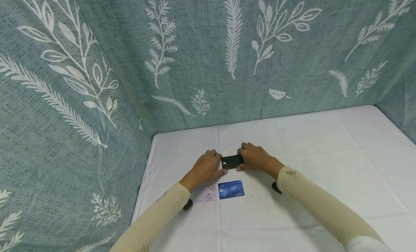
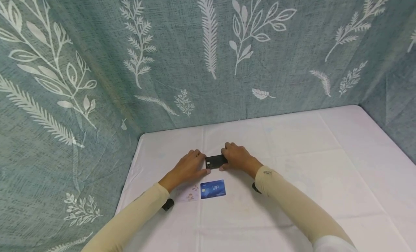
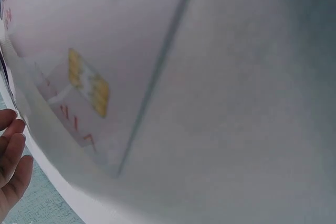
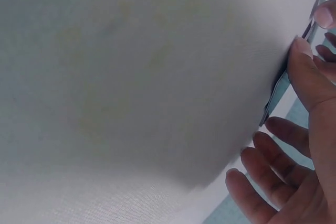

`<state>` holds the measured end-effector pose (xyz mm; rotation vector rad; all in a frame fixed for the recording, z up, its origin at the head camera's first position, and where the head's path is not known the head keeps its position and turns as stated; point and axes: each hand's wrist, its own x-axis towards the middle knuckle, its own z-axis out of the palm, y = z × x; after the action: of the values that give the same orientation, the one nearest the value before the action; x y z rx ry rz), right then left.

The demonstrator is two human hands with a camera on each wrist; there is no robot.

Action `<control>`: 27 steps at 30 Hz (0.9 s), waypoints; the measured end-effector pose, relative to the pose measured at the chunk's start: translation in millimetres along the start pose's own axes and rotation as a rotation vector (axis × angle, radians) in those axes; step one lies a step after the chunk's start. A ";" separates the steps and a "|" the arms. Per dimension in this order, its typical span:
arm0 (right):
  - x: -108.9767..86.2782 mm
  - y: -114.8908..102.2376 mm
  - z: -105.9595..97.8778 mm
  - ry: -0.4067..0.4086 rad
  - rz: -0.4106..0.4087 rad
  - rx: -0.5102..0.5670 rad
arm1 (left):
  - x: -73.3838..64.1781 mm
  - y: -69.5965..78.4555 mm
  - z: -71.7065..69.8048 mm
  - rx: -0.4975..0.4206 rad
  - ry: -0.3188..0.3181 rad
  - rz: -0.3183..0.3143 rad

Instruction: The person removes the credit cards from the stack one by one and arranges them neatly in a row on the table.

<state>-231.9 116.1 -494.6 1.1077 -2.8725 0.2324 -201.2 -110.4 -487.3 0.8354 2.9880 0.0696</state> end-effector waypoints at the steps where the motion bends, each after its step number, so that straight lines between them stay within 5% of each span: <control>1: 0.3 -0.2 -0.1 -0.001 0.000 0.002 | 0.6 0.1 -0.4 0.000 0.001 0.002; 27: 6.2 -0.5 1.9 -0.033 0.010 0.014 | 13.1 -1.6 -2.6 -0.045 -0.039 -0.004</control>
<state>-236.1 111.3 -495.7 1.1111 -2.9104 0.2370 -213.3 -105.1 -485.0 0.8160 2.9399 0.1192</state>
